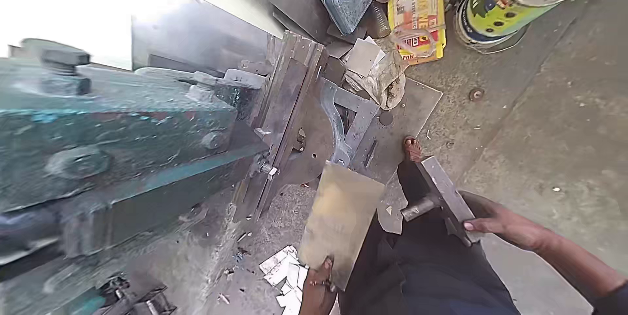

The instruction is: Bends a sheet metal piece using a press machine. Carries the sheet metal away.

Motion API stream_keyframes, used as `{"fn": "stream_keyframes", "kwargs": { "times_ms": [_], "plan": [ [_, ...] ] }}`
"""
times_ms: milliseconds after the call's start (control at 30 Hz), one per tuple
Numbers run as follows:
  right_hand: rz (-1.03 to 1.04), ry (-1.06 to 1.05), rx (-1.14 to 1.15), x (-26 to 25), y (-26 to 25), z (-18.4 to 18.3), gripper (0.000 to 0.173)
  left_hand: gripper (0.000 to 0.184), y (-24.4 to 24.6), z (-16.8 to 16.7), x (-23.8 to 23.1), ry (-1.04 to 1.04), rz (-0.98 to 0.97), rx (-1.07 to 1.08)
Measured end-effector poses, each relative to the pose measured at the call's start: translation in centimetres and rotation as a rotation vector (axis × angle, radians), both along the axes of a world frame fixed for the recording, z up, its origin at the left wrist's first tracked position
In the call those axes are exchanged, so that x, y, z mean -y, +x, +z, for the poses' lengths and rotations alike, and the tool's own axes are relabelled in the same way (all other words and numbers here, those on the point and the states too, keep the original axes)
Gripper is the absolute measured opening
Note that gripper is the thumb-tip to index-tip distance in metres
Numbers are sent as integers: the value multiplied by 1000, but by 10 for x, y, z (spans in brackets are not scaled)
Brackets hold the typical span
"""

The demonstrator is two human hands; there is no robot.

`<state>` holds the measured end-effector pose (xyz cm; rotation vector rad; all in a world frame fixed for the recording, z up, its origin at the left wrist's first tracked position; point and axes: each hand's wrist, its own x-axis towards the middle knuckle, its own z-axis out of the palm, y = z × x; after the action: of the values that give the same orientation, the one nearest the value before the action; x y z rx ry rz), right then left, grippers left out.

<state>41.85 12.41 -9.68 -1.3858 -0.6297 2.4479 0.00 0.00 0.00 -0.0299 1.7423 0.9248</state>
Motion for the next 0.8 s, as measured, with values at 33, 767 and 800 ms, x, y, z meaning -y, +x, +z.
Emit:
{"fn": "stream_keyframes", "kwargs": {
  "times_ms": [33,767,800],
  "plan": [
    [10,-3,80,-11,-4,14,93,44,6,-13,-6,50,69,54],
    [486,898,52,-157,-198,118,51,34,12,-72,-27,-77,220,-159],
    [489,967,21,-161,-208,118,53,36,12,-72,-25,-90,197,-175]
  ]
}}
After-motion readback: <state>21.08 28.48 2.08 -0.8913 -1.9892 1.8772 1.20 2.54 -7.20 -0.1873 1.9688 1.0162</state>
